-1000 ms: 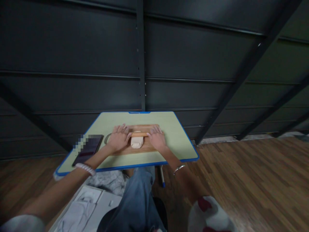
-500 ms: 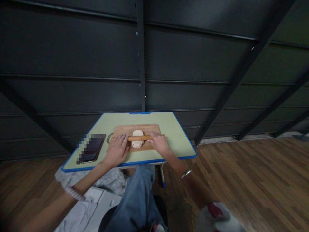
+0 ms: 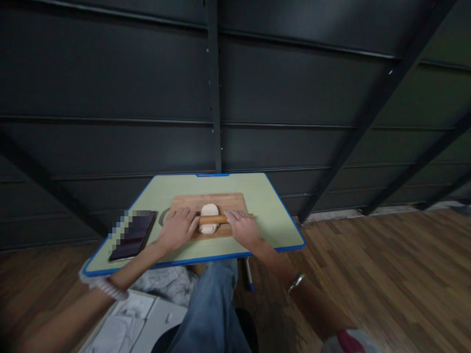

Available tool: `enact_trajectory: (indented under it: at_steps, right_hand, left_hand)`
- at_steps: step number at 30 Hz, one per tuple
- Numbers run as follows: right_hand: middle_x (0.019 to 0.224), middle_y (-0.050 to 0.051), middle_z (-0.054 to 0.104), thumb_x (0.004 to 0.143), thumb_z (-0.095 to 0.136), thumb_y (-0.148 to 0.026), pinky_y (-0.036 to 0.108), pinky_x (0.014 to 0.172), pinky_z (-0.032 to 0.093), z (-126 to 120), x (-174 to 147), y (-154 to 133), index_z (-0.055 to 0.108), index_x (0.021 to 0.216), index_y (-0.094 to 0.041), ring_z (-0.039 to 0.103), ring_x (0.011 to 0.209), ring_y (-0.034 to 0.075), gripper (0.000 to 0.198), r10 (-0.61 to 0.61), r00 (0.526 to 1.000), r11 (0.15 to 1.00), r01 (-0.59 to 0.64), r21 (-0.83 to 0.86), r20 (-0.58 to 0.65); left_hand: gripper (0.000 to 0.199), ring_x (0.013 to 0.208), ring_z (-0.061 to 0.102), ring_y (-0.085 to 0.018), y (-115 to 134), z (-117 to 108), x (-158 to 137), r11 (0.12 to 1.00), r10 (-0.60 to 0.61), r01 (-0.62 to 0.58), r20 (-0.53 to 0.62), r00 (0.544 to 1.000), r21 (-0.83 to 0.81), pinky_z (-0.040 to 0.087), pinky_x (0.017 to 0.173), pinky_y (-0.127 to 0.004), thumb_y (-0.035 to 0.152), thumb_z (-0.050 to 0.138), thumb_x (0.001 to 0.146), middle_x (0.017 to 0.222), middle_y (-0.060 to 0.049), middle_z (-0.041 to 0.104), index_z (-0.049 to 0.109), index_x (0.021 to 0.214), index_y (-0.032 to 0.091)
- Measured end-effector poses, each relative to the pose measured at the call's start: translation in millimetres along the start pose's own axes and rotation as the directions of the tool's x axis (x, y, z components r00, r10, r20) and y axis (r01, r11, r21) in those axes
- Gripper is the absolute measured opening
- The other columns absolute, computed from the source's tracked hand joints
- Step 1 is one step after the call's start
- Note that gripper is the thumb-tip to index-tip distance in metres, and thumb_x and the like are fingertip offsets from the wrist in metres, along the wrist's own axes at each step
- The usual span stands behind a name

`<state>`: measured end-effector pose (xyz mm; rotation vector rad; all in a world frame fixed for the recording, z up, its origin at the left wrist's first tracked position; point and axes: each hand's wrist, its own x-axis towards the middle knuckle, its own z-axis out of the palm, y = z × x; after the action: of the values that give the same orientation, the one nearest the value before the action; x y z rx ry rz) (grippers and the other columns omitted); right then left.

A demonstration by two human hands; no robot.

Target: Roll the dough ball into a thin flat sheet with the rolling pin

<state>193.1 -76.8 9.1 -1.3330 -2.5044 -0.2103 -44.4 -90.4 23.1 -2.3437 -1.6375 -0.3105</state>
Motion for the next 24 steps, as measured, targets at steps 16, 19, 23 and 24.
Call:
enact_trajectory:
  at_steps: [16, 19, 23, 24]
  right_hand:
    - [0.128, 0.011, 0.055, 0.098, 0.028, -0.026, 0.038, 0.106, 0.033, 41.6, 78.0, 54.3, 0.055, 0.121, -0.015, 0.045, 0.123, 0.020, 0.036, -0.087, 0.995, 0.996, 0.089, -0.026, 0.054]
    - [0.129, 0.010, 0.054, 0.098, 0.028, -0.029, 0.037, 0.107, 0.031, 48.4, 84.7, 59.2, 0.053, 0.124, -0.015, 0.043, 0.126, 0.020, 0.038, -0.108, 0.993, 0.994, 0.109, -0.025, 0.053]
    - [0.131, 0.011, 0.053, 0.099, 0.027, -0.032, 0.036, 0.108, 0.030, 51.6, 88.9, 60.2, 0.053, 0.124, -0.013, 0.042, 0.127, 0.020, 0.041, -0.078, 0.997, 0.997, 0.078, -0.024, 0.022]
    - [0.131, 0.011, 0.053, 0.099, 0.027, -0.034, 0.036, 0.107, 0.030, 51.4, 89.9, 60.0, 0.053, 0.124, -0.013, 0.042, 0.127, 0.021, 0.042, -0.062, 0.998, 0.998, 0.063, -0.021, 0.020]
  left_hand:
    - [0.055, 0.096, 0.061, -0.024, -18.1, 35.1, 107.1, 0.982, 0.036, 0.011, 0.240, 0.970, -0.191, 0.041, 0.088, -0.040, 0.051, 0.017, 0.092, 0.109, -0.010, 0.065, 0.058, 0.109, 0.018]
    - [0.056, 0.104, 0.058, -0.024, -20.3, 42.4, 114.2, 0.979, 0.018, 0.035, 0.258, 0.966, -0.199, 0.040, 0.090, -0.039, 0.053, 0.017, 0.092, 0.115, -0.010, 0.062, 0.056, 0.113, 0.019]
    - [0.054, 0.116, 0.050, -0.022, -24.0, 53.9, 119.5, 0.978, 0.020, 0.030, 0.240, 0.970, -0.205, 0.035, 0.098, -0.038, 0.052, 0.019, 0.092, 0.122, -0.011, 0.059, 0.055, 0.114, 0.018]
    - [0.054, 0.117, 0.050, -0.022, -24.4, 56.2, 119.9, 0.980, 0.017, 0.029, 0.229, 0.973, -0.198, 0.034, 0.099, -0.038, 0.051, 0.020, 0.092, 0.122, -0.011, 0.058, 0.056, 0.113, 0.017]
